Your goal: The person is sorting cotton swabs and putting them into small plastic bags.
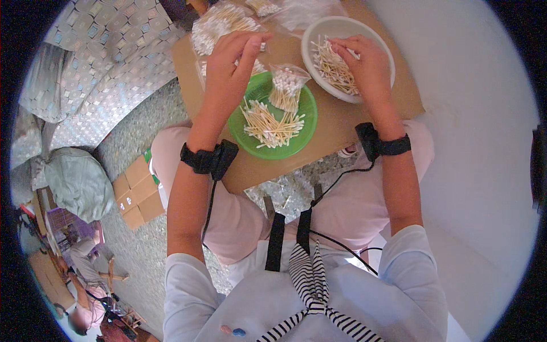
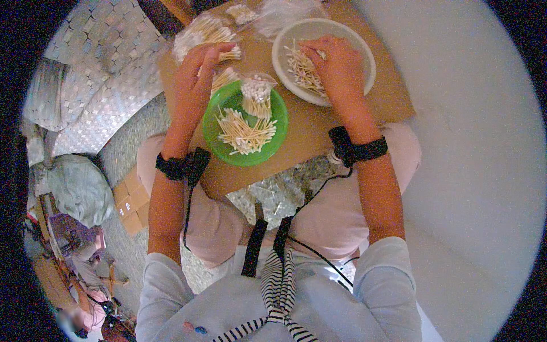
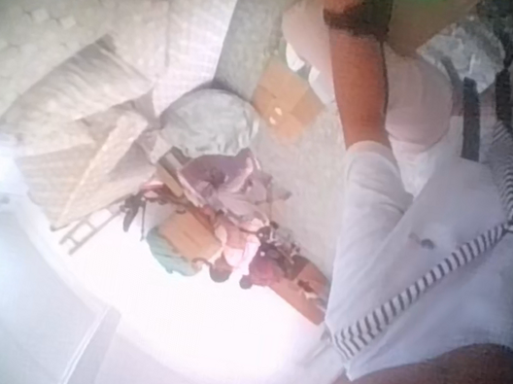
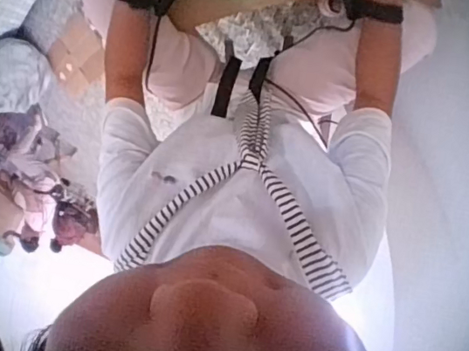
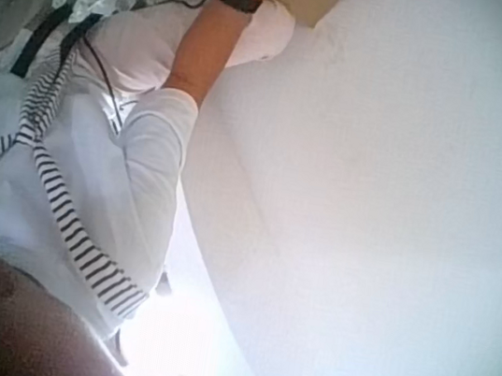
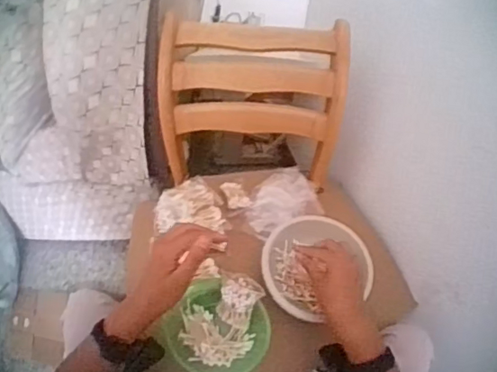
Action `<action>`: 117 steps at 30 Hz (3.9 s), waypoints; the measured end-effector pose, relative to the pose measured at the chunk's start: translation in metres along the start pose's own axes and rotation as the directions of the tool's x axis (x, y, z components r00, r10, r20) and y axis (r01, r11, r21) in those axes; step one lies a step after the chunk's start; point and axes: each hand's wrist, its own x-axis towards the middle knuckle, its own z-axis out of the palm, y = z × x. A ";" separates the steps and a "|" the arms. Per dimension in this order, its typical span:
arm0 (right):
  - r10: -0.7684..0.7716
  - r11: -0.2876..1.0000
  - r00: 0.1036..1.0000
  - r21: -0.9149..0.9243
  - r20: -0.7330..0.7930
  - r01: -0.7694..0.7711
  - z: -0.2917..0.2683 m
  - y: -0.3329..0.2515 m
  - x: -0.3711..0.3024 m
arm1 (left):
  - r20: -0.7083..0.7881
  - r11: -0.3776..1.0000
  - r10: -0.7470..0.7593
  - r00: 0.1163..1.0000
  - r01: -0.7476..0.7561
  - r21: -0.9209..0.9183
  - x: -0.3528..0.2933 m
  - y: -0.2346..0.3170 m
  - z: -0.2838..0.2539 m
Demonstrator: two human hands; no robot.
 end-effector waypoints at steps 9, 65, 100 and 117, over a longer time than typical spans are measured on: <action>0.204 0.630 0.976 0.752 0.080 -0.194 -0.005 -0.046 0.000 | 0.131 0.986 0.142 0.981 -0.153 0.072 -0.009 0.006 0.019; 0.047 0.893 0.939 0.406 0.342 -0.193 0.008 -0.054 -0.013 | 0.267 0.859 0.264 0.927 -0.352 0.372 0.001 -0.008 -0.003; -0.073 0.967 0.962 -0.219 0.262 0.133 0.002 -0.004 -0.002 | 0.217 0.929 0.250 0.944 -0.297 0.221 0.001 -0.011 -0.001; 0.180 0.982 0.950 0.013 0.255 -0.189 -0.041 -0.021 0.011 | -0.028 0.944 0.306 0.952 -0.300 0.135 -0.006 -0.019 0.055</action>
